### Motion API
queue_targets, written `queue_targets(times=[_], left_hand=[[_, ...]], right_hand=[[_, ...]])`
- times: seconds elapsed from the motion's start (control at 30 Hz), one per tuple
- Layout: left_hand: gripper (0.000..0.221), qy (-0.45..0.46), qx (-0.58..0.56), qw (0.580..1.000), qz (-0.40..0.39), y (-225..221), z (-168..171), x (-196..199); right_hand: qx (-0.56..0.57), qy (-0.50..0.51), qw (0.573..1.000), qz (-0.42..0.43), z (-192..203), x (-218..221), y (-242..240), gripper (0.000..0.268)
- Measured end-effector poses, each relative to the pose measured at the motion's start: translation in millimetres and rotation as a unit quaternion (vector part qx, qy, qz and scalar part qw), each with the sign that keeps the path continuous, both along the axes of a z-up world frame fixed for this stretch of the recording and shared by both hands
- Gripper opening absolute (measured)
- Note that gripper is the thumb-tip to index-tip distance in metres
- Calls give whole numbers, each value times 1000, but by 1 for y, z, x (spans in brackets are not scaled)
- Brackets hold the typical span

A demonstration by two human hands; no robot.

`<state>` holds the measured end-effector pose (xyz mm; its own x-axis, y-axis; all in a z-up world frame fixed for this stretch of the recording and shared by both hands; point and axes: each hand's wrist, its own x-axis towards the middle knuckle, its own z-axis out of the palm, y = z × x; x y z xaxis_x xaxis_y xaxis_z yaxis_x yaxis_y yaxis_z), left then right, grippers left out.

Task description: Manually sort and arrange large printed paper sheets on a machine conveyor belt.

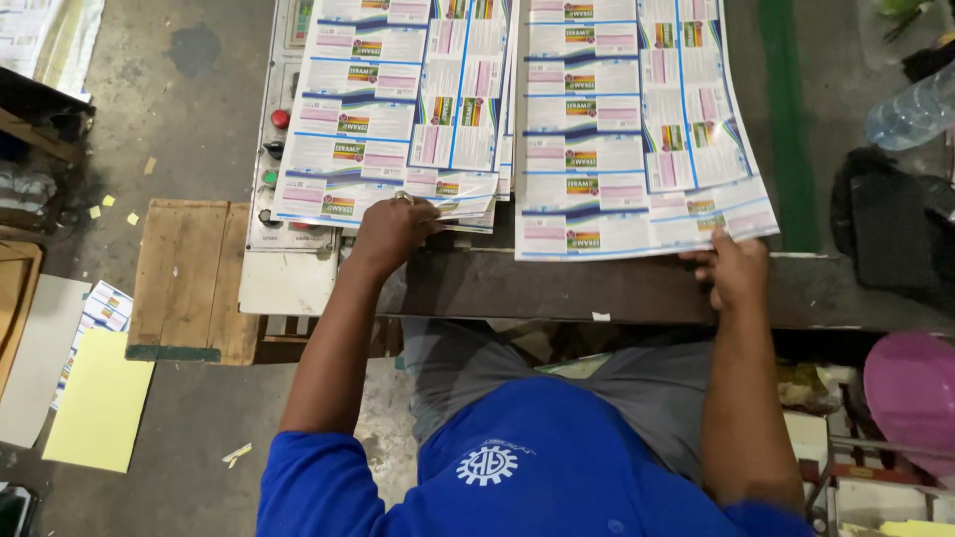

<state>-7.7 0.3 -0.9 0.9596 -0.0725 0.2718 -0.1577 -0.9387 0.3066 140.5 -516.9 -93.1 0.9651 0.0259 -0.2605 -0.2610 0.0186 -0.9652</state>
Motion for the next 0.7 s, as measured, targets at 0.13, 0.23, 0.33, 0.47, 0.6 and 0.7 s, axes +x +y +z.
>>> queue_targets(times=[0.13, 0.23, 0.33, 0.47, 0.6, 0.7], left_hand=[[18, 20, -14, 1000, 2, 8, 0, 3], [16, 5, -10, 998, 66, 14, 7, 5], [16, -124, -38, 983, 128, 4, 24, 4], [26, -257, -23, 965, 49, -41, 23, 4], [29, -181, -74, 977, -84, -126, 15, -5], [38, -170, -100, 967, -159, -173, -10, -11]], right_hand=[[10, 31, 999, 1, 15, 23, 13, 32], [3, 47, 999, 8, 17, 13, 15, 37], [5, 53, 999, 4, -2, -17, 19, 43], [35, 62, 995, 68, -11, -70, 57, 55], [58, 48, 974, 215, 40, -113, 123, 55], [133, 88, 954, 253, -15, -117, 127, 45]])
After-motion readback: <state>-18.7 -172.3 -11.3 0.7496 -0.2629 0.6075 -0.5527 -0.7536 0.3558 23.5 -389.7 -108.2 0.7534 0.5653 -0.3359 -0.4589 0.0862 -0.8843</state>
